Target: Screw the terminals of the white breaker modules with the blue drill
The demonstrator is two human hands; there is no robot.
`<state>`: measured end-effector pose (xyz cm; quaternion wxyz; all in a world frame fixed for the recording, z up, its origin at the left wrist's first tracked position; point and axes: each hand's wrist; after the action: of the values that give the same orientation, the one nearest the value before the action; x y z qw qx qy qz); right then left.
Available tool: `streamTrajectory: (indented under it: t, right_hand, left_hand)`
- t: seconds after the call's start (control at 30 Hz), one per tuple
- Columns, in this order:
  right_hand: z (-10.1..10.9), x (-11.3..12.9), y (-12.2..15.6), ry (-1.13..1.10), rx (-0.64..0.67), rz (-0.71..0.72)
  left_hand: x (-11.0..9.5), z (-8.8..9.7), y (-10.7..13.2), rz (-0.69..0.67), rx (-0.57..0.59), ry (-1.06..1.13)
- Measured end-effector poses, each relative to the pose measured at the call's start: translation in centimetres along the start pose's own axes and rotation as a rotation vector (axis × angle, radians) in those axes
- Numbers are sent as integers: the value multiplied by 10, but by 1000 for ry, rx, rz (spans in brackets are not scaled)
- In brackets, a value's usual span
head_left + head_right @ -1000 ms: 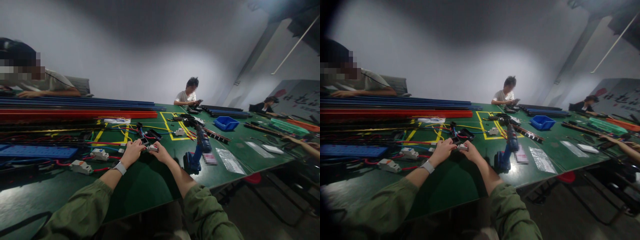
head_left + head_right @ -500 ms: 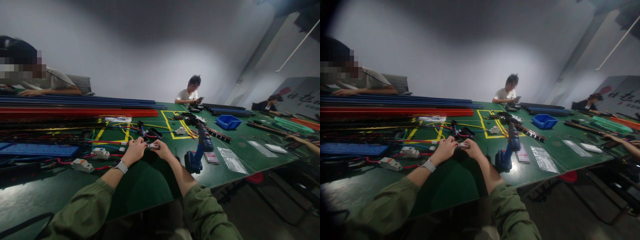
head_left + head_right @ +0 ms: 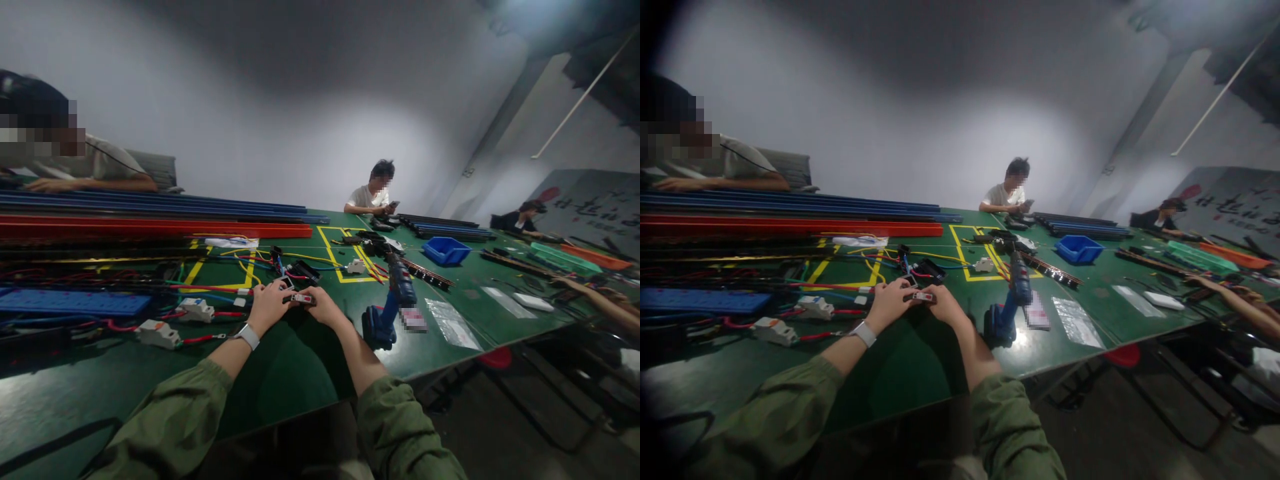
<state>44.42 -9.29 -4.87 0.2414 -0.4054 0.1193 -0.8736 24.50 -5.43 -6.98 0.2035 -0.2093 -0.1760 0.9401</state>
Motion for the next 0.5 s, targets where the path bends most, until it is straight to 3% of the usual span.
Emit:
streamTrajectory:
  t: [0.07, 0.13, 0.2, 0.33, 0.37, 0.43, 0.5]
  right_hand:
    - [12, 14, 15, 34, -37, 37]
    - [22, 27, 40, 48, -196, 24]
    - [30, 35, 72, 59, -440, -33]
    - [53, 31, 132, 278, -1128, -213]
    - [62, 27, 140, 299, -1221, -254]
    - [81, 19, 145, 240, -1235, -287]
    - [101, 14, 138, 107, -1094, -323]
  left_hand:
    - [1, -1, -1, 0, -24, 0]
    - [1, -2, -2, 7, -40, 0]
    - [2, -3, -4, 8, -48, 7]
    - [4, -6, -8, 11, -50, 24]
    - [4, -6, -8, 21, -50, 24]
    - [4, -6, -9, 42, -54, 25]
    - [3, -5, -8, 48, -54, 28]
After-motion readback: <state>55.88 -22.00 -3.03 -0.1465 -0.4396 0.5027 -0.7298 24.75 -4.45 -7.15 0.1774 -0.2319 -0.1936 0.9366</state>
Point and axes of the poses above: each hand's wrist, its own y-axis away from the middle knuckle, its own z-axis out of the back of the hand, x = y × z, and after that the axes turned 5 degrees about z, right-handed
